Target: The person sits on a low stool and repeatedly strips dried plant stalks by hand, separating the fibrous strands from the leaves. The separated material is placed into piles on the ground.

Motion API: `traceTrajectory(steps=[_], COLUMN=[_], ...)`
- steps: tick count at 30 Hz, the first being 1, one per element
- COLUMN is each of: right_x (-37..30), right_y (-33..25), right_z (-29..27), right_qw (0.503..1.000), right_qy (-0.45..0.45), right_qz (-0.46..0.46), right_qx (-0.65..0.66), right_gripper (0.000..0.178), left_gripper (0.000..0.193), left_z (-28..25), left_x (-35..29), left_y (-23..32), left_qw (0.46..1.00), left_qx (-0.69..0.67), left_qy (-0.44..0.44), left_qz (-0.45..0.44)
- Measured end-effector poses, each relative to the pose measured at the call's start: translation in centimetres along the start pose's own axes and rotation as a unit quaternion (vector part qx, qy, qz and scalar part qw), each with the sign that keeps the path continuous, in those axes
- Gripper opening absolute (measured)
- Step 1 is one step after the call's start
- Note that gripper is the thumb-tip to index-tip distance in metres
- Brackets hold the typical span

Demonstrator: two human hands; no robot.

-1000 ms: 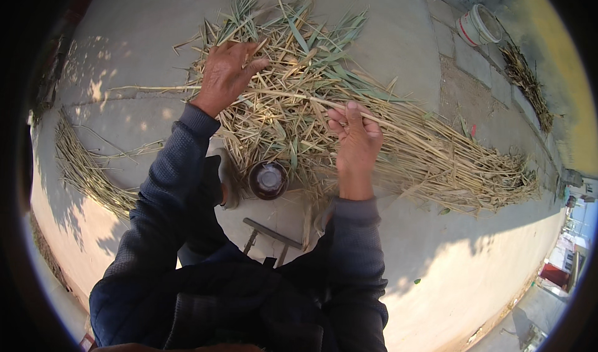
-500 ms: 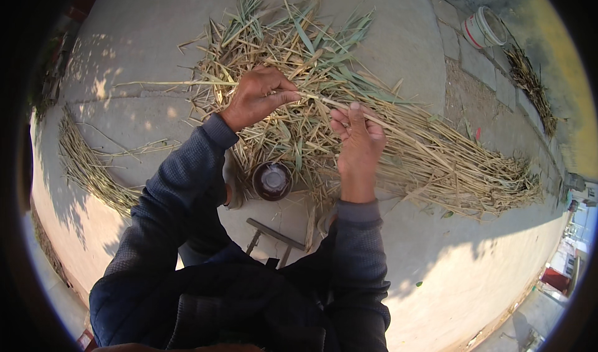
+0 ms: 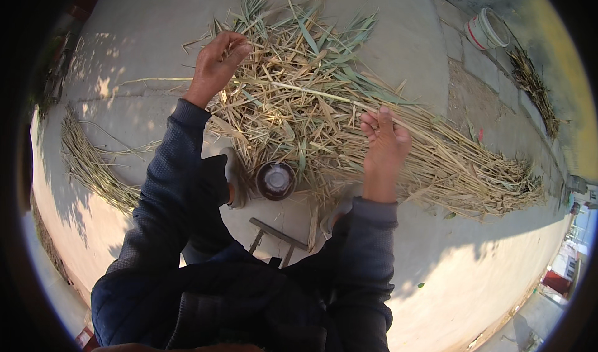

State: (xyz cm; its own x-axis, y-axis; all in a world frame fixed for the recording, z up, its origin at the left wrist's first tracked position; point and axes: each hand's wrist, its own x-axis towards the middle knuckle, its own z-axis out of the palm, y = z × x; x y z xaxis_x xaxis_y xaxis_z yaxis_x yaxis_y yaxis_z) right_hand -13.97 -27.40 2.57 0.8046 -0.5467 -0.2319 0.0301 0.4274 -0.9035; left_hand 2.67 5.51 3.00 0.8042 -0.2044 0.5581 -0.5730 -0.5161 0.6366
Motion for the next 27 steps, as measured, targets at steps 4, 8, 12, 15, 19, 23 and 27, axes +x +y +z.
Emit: traceTrajectory(steps=[4, 8, 12, 15, 19, 23, 27], right_x=[-0.1, 0.2, 0.5, 0.7, 0.8, 0.8, 0.5], right_y=[0.0, -0.3, -0.7, -1.0, -1.3, -1.3, -0.7], right_z=[0.2, 0.0, -0.3, -0.4, -0.5, -0.3, 0.4], right_qw=[1.0, 0.999, 0.996, 0.992, 0.986, 0.979, 0.977], right_qy=[-0.006, -0.04, -0.092, -0.129, -0.165, -0.198, -0.196], right_qz=[0.007, 0.011, 0.009, -0.007, -0.022, -0.025, -0.017], right_qx=[0.003, 0.0, 0.006, 0.0, -0.021, -0.05, -0.078], right_gripper=[0.021, 0.021, 0.022, 0.022, 0.022, 0.022, 0.022], left_gripper=[0.029, 0.031, 0.021, 0.021, 0.022, 0.023, 0.022], left_z=[1.6, 2.6, 3.1, 3.1, 2.4, 2.1, 3.9], left_x=[-1.0, -1.6, -2.0, -2.1, -1.6, -1.2, -2.8], left_y=[1.2, 2.7, 3.4, 3.6, 3.3, 3.0, 4.5], left_qw=[0.986, 0.907, 0.867, 0.874, 0.874, 0.958, 0.985], left_qx=[-0.006, -0.234, -0.302, -0.294, -0.288, -0.127, 0.068], left_qy=[-0.157, -0.325, -0.354, -0.303, -0.256, -0.177, -0.15], left_qz=[0.053, -0.128, -0.178, -0.241, -0.295, -0.187, 0.055])
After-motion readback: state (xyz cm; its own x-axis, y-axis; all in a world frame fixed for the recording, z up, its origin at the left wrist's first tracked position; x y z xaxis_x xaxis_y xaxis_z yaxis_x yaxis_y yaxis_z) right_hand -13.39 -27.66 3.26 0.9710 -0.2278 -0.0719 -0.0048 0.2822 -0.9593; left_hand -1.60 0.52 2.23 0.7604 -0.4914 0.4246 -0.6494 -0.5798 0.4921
